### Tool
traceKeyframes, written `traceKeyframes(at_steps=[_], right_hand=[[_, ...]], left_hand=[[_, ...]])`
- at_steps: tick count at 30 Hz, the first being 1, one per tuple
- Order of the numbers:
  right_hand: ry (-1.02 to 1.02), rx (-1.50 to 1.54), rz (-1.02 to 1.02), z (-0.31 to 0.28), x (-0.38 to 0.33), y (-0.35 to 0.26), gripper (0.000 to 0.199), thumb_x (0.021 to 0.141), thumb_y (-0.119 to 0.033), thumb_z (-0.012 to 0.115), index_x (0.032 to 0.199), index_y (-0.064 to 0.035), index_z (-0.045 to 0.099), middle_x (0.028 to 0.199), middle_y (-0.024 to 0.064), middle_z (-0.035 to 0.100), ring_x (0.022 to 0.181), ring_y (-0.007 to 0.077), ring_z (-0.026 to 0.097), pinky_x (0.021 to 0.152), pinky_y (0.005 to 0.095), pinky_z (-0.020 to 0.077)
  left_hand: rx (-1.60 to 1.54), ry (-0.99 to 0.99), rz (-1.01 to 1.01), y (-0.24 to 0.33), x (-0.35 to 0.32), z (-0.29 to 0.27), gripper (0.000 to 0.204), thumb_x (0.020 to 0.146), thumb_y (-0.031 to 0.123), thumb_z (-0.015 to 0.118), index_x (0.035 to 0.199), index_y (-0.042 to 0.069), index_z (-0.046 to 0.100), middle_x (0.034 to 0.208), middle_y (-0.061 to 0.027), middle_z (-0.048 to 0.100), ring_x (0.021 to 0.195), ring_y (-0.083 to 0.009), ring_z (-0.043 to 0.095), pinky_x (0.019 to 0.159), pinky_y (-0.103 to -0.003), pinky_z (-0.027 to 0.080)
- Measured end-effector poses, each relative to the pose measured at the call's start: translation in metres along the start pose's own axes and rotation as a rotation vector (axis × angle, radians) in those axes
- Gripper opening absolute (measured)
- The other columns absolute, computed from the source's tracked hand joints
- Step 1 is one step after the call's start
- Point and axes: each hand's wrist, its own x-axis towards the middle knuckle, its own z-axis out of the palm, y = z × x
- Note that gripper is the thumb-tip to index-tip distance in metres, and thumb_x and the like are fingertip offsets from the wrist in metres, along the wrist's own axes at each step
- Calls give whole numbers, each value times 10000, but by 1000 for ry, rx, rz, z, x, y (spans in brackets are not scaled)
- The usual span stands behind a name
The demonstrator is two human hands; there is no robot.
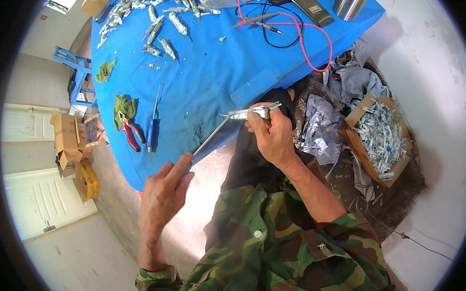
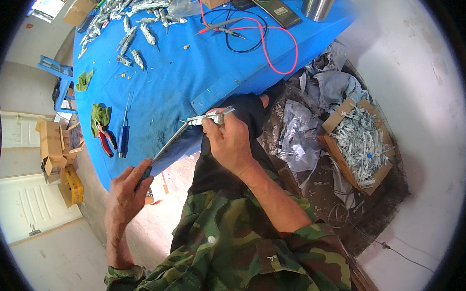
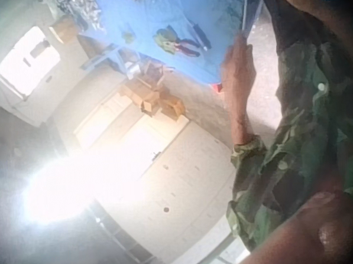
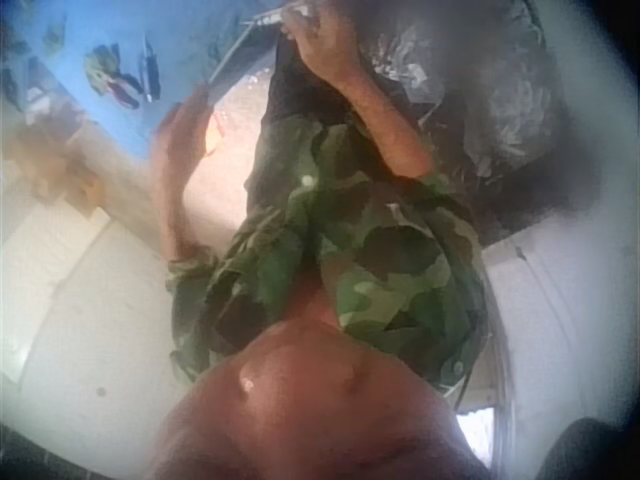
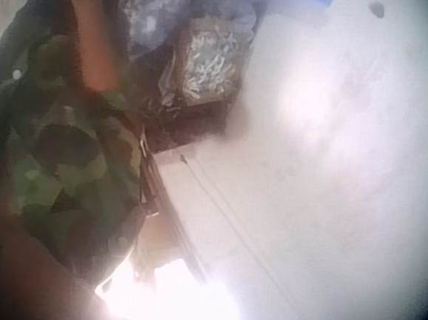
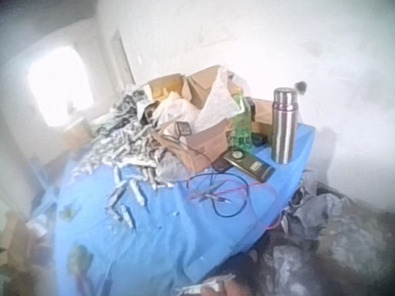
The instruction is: The person assembles connector components for light tubes by hand using pliers and a screwdriver, handling small metal pins and plastic housings.
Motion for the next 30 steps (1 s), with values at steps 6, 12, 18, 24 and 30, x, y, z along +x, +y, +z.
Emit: traceKeyframes(at_steps=[6, 12, 18, 24, 30], right_hand=[[4, -78, -53, 1, -4, 0, 182, 996, -137, 684, 1023, 37, 637, 756, 107, 676, 674, 179, 665, 624, 322, 517], [71, 96, 118, 5, 1, 3, 200, 1014, -160, 673, 1049, 32, 633, 820, 75, 699, 739, 134, 694, 674, 284, 551], [214, 316, 208, 12, -1, -7, 186, 1014, -141, 663, 1067, 33, 626, 943, 91, 705, 795, 139, 706, 706, 273, 578], [170, 424, 128, 8, 0, -19, 187, 1024, -127, 646, 1102, 41, 616, 971, 110, 717, 845, 144, 705, 745, 273, 582], [204, 430, 13, 20, -8, -28, 183, 1051, -107, 599, 1155, 43, 592, 993, 116, 730, 862, 149, 710, 773, 281, 592]], left_hand=[[-140, -186, -44, -24, 25, -27, 375, 883, 31, 734, 1256, 11, 700, 953, -179, 727, 767, -244, 706, 670, -344, 543], [12, -112, 46, -1, 26, -30, 336, 901, 74, 740, 1229, 39, 676, 969, -202, 721, 786, -341, 732, 661, -395, 555], [24, 47, 70, 17, -4, 13, 416, 937, 73, 701, 1342, 54, 606, 889, -177, 677, 694, -347, 670, 617, -424, 526], [-105, 95, -69, 38, -29, 35, 483, 890, 55, 729, 1357, 56, 607, 998, -172, 700, 847, -323, 704, 746, -397, 553], [-1095, -78, -357, 62, -46, 71, 626, 922, 88, 716, 1481, 24, 442, 1002, -105, 671, 758, -129, 609, 668, -268, 515]])
